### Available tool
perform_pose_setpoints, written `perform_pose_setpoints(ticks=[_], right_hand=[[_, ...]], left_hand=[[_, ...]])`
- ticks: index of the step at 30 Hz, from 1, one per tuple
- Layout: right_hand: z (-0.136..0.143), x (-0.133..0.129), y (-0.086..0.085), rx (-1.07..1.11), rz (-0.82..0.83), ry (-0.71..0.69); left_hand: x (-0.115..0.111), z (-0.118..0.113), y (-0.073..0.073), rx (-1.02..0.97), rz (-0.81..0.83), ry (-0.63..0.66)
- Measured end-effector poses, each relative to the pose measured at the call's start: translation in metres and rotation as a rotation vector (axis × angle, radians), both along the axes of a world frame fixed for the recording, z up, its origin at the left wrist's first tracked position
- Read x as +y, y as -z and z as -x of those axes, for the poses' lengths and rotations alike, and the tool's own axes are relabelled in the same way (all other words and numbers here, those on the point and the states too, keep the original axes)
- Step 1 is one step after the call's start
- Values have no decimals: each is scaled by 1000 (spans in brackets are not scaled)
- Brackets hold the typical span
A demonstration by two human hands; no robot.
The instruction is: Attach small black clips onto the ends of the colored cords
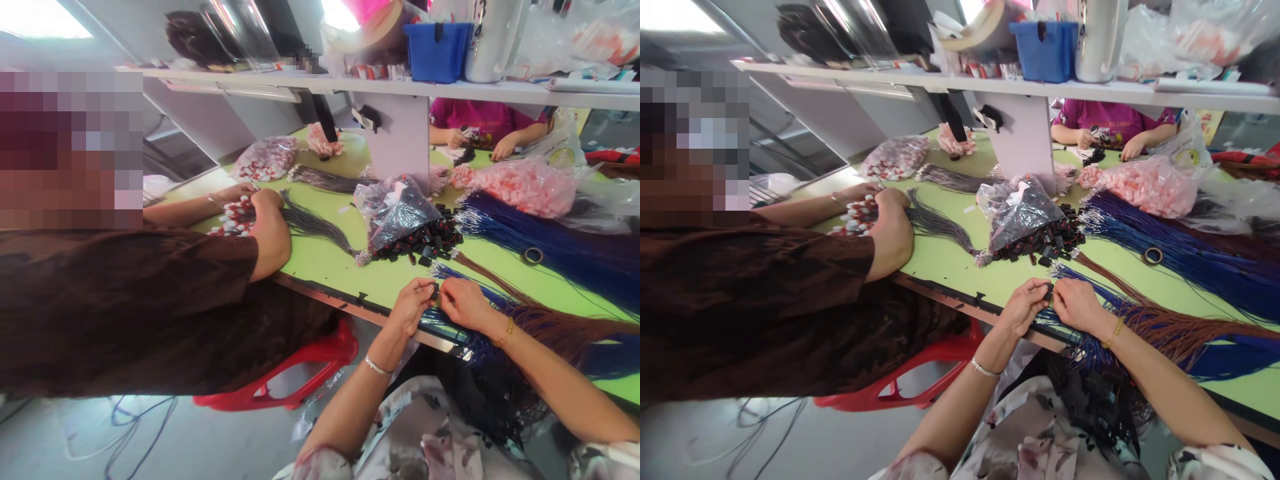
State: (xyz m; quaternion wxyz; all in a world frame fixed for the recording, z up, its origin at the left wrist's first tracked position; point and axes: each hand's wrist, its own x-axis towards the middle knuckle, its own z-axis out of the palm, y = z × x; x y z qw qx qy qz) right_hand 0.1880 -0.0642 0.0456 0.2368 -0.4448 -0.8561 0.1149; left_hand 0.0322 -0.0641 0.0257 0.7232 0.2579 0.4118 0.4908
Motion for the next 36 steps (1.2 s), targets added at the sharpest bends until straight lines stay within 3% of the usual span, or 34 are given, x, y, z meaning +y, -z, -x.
perform_pose_setpoints(ticks=[9, 14, 19, 24, 29, 36], right_hand=[[-2, 4, -4, 157, 248, 1], [2, 0, -4, 139, 256, 49], [-6, 8, -6, 58, 275, 26], [-29, 36, -4, -247, 232, 376], [-41, 47, 2, -283, 318, 326], [-49, 49, -6, -318, 228, 318]], left_hand=[[-3, -4, 5, -18, -24, -54], [-6, -8, 8, 37, -54, -71], [-8, -5, 9, 105, -78, -67], [-4, -1, 6, 154, -103, -51], [-2, -4, 3, 186, -137, -31], [1, -5, 5, 145, -132, -1]])
